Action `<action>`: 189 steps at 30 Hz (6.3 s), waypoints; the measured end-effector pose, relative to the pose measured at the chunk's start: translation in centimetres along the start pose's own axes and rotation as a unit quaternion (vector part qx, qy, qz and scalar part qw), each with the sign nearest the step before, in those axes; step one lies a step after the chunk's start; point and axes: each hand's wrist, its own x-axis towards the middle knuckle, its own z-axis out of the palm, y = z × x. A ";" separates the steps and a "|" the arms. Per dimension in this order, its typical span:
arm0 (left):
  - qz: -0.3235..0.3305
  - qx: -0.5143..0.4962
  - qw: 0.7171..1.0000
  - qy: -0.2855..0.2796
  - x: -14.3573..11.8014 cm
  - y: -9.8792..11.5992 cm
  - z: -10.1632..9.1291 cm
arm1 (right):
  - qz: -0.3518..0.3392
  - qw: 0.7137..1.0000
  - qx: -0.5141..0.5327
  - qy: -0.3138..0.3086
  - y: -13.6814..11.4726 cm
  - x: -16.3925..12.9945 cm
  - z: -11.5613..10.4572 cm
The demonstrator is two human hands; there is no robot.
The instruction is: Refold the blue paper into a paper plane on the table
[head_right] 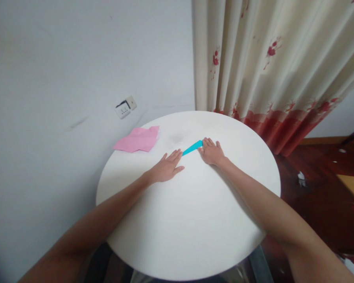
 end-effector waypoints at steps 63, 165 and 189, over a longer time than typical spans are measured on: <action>0.007 -0.028 1.000 0.007 0.1 0.1 -0.3 | -0.045 0.999 0.002 0.008 -0.4 -0.1 0.6; 0.006 -0.051 0.999 0.006 0.1 0.0 -0.2 | 0.024 0.995 -0.001 0.097 -1.6 -0.6 0.3; 0.003 -0.056 0.998 0.005 0.3 0.0 -0.1 | -0.100 0.995 -0.005 0.002 -2.9 -1.0 0.6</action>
